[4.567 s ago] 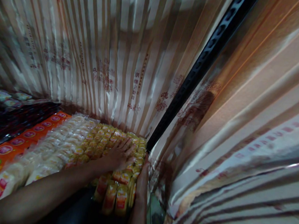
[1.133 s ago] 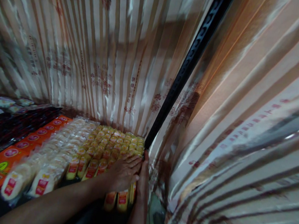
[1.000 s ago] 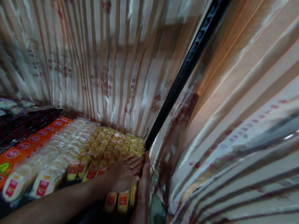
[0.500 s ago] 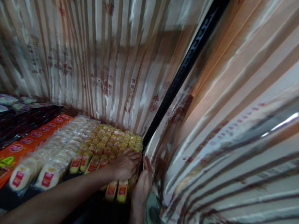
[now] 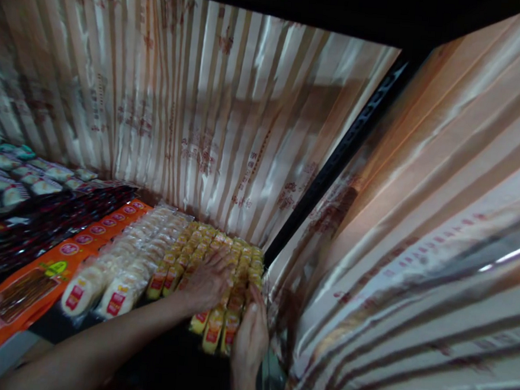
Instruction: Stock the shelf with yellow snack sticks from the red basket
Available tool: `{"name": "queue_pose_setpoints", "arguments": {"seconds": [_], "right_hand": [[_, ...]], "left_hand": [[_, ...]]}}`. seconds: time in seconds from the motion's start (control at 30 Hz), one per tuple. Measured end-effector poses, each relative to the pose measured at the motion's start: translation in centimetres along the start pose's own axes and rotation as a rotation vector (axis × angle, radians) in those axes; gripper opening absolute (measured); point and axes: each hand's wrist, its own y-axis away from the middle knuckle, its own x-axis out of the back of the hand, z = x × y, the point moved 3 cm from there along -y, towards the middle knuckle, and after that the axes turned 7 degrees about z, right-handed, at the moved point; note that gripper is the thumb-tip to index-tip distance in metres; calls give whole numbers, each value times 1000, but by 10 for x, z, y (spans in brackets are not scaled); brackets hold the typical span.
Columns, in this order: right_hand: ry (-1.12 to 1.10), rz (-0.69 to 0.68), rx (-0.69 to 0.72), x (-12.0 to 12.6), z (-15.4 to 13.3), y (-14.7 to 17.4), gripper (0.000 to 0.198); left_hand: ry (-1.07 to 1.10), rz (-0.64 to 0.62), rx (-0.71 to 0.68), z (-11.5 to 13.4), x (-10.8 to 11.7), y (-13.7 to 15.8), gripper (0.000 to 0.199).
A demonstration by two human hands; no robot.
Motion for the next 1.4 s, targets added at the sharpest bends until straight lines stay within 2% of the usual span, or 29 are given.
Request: {"name": "queue_pose_setpoints", "arguments": {"seconds": [0.13,0.23,0.33,0.43,0.57,0.8,0.9,1.03,1.4], "right_hand": [[169,-266,72,-51,-29,-11,62],[297,-493,215,-101,-41,-27,63],[504,-700,283,-143,-41,-46,63],[663,-829,312,-166,-36,-57,62],[719,-909,372,-175,-30,-56,63],[739,-923,371,-173,-29,-53,67],[722,-878,356,-178,-32,-54,68],[722,-924,383,-189,-31,-49,68],[693,-916,442,-205,-34,-49,66]], "left_hand": [[-180,124,69,-27,13,37,46],[-240,210,102,-33,10,63,49],[-254,277,157,-32,2,81,54],[-248,318,151,-30,-6,90,58],[-232,334,123,-35,-12,96,55],[-262,327,70,-39,-13,104,45],[-276,355,116,-39,-10,106,45],[-269,374,199,-42,-11,105,48],[-244,377,269,-45,-17,105,49]]}}
